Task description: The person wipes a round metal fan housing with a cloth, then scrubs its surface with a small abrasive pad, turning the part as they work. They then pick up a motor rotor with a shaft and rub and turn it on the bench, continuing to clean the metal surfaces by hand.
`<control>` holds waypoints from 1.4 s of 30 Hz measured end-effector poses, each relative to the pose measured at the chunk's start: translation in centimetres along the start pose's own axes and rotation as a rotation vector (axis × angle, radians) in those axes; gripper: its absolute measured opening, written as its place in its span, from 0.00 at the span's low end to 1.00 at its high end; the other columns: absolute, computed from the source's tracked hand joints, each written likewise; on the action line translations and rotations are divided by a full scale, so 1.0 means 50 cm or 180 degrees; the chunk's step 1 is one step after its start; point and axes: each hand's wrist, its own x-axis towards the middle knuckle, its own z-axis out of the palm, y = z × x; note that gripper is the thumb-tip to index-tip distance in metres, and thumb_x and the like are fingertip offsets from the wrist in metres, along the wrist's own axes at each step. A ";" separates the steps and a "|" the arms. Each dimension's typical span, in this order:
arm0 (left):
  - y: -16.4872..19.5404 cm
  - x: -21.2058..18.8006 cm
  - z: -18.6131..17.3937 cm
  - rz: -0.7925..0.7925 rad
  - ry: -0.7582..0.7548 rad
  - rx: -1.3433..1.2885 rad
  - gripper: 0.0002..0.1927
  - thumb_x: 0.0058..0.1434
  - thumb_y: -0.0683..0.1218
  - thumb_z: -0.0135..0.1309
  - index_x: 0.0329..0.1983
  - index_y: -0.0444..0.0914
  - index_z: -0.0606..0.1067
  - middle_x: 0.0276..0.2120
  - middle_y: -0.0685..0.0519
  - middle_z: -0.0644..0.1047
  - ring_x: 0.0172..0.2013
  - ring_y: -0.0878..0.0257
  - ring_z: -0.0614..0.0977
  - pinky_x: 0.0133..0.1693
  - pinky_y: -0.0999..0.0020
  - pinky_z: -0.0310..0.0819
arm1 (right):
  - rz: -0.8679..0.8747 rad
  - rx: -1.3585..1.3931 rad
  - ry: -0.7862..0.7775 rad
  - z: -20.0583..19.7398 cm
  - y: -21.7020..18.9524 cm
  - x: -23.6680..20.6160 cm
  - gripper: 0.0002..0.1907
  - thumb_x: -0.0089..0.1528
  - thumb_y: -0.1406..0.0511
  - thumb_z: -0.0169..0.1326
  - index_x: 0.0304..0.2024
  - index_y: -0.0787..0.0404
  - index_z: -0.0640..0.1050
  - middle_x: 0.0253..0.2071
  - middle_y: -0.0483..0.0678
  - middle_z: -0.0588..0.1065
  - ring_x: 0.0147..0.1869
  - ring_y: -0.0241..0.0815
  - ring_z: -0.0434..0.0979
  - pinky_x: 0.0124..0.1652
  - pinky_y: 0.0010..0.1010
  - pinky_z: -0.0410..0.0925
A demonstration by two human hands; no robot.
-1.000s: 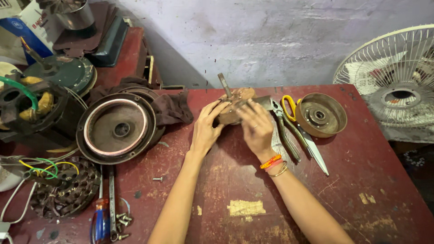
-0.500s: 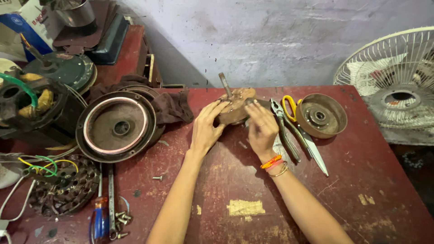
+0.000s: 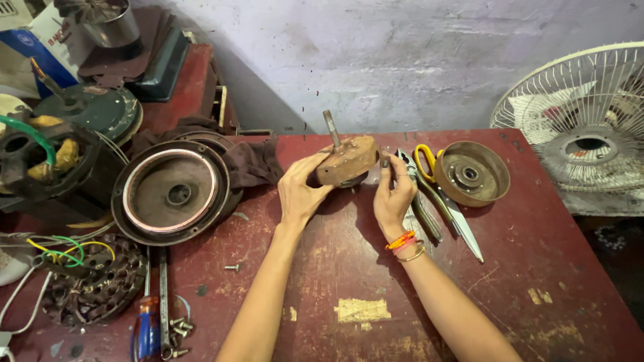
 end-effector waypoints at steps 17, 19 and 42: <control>-0.001 0.003 0.004 0.0111 -0.0530 -0.0347 0.45 0.39 0.46 0.75 0.61 0.34 0.67 0.57 0.40 0.72 0.59 0.42 0.71 0.59 0.52 0.65 | -0.1486 -0.0590 -0.0546 0.010 -0.013 -0.004 0.11 0.67 0.69 0.53 0.51 0.60 0.82 0.56 0.51 0.80 0.69 0.51 0.75 0.67 0.45 0.65; -0.003 0.003 0.003 0.0145 -0.0416 -0.0261 0.39 0.43 0.43 0.70 0.60 0.35 0.70 0.58 0.42 0.75 0.60 0.44 0.74 0.61 0.54 0.68 | -0.1238 -0.0553 -0.0371 0.001 -0.018 0.001 0.12 0.68 0.69 0.54 0.53 0.61 0.81 0.57 0.52 0.79 0.69 0.52 0.74 0.66 0.46 0.64; -0.006 -0.012 0.013 0.1339 0.0121 0.0650 0.24 0.57 0.45 0.64 0.57 0.34 0.75 0.52 0.47 0.77 0.52 0.48 0.77 0.56 0.54 0.70 | -0.0990 -0.0425 -0.0184 -0.002 -0.030 -0.004 0.15 0.65 0.75 0.52 0.52 0.63 0.81 0.56 0.56 0.79 0.65 0.55 0.77 0.67 0.45 0.66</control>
